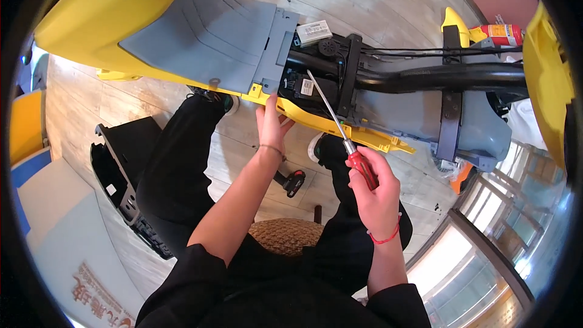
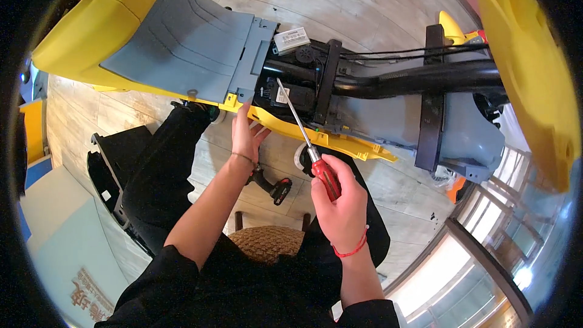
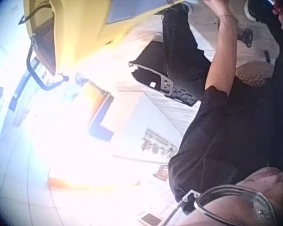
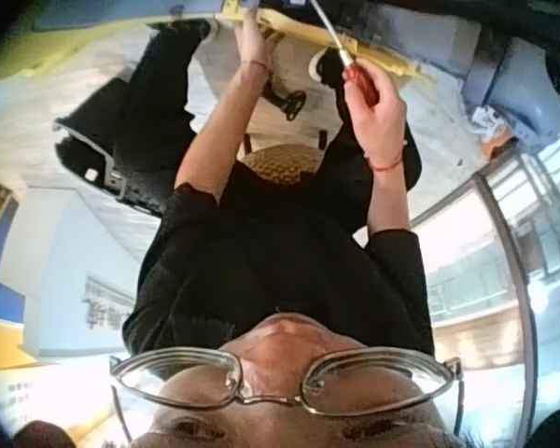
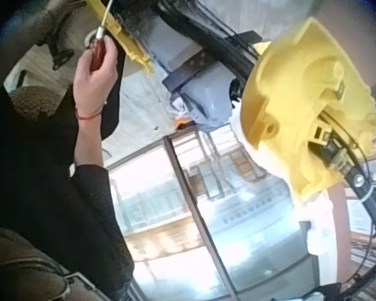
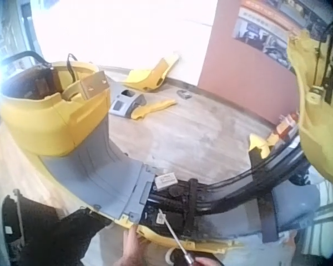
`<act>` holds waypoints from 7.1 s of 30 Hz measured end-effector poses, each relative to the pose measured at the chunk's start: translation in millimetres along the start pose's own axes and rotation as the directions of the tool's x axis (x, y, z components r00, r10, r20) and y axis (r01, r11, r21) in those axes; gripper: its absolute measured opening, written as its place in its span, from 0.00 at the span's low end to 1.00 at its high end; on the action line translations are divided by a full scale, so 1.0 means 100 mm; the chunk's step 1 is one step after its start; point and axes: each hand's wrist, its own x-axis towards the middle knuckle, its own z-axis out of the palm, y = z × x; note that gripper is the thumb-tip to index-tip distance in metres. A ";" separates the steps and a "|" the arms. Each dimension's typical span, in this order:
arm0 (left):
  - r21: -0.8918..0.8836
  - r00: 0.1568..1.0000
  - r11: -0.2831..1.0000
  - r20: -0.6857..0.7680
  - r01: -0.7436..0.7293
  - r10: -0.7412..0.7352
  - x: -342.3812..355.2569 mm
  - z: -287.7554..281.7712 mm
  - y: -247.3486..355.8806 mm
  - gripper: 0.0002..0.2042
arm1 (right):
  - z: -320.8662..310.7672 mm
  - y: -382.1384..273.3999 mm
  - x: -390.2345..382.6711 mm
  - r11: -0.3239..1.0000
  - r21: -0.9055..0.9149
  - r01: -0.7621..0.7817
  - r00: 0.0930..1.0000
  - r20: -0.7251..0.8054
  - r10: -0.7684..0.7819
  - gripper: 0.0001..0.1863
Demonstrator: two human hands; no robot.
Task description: Removing and installing plastic body panels on an electric scooter using a screwdriver and power drill.
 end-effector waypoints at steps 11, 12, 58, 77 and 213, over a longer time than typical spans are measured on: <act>0.088 0.991 0.989 0.039 0.123 -0.127 0.26 -0.09 0.08 0.18 | -0.19 0.05 -0.06 0.972 0.236 0.013 0.999 -0.053 -0.001 0.17; 0.112 0.992 0.987 0.029 0.116 -0.120 0.22 -0.10 0.10 0.18 | -0.20 0.07 -0.08 0.976 0.211 0.058 0.997 -0.061 -0.046 0.17; -0.036 0.976 0.997 0.207 0.069 -0.060 0.46 -0.45 -0.26 0.15 | -0.66 0.13 0.53 0.888 -0.454 0.074 0.997 0.030 -0.067 0.08; -0.094 0.912 0.976 0.382 0.196 -0.147 0.50 -0.58 -0.23 0.14 | -0.71 -0.39 -0.03 0.968 -0.222 0.112 0.992 -0.027 -0.121 0.06; -0.147 0.834 0.827 0.024 -0.542 0.551 -2.79 -2.90 1.57 0.26 | 0.20 1.54 -2.59 0.805 0.444 -0.394 0.911 0.307 0.277 0.13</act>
